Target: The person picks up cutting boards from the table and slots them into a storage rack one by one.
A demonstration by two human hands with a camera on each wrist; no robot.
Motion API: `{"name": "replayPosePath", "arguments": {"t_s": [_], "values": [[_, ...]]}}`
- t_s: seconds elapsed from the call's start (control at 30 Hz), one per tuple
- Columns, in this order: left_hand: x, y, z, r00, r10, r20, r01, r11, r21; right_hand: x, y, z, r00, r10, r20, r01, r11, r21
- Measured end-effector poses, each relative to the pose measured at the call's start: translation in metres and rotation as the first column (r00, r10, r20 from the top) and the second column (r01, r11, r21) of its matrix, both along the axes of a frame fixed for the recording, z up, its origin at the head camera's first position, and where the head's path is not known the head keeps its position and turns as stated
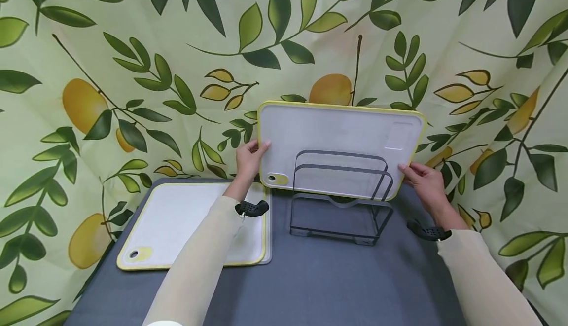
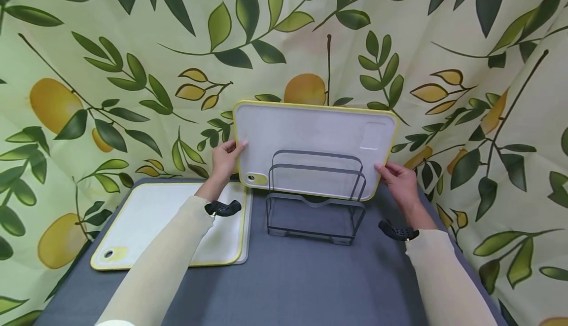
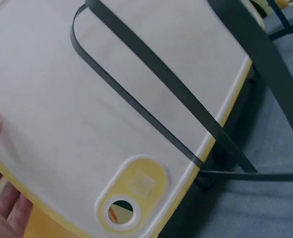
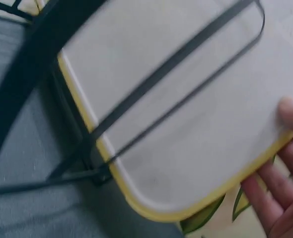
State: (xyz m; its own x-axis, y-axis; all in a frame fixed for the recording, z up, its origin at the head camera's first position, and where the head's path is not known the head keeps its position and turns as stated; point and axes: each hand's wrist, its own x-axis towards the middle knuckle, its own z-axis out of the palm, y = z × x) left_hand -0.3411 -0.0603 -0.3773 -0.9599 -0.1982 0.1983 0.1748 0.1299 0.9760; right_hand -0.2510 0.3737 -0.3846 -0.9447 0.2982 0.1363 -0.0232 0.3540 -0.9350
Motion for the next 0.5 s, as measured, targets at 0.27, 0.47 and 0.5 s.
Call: {"name": "replayPosePath", "arguments": {"t_s": [0.27, 0.47, 0.5], "values": [[0.029, -0.022, 0.0, 0.997, -0.056, 0.049, 0.061, 0.992, -0.113, 0.017, -0.02, 0.023, 0.991, -0.098, 0.087, 0.096, 0.995, 0.031], [0.061, -0.056, -0.002, 0.989, -0.12, 0.084, 0.136, 0.965, -0.224, 0.034, -0.037, 0.046, 0.967, -0.256, 0.004, 0.254, 0.963, 0.092], [0.066, -0.062, -0.002, 0.988, -0.126, 0.085, 0.143, 0.96, -0.241, 0.038, -0.04, 0.05, 0.963, -0.268, -0.015, 0.268, 0.956, 0.115]]}}
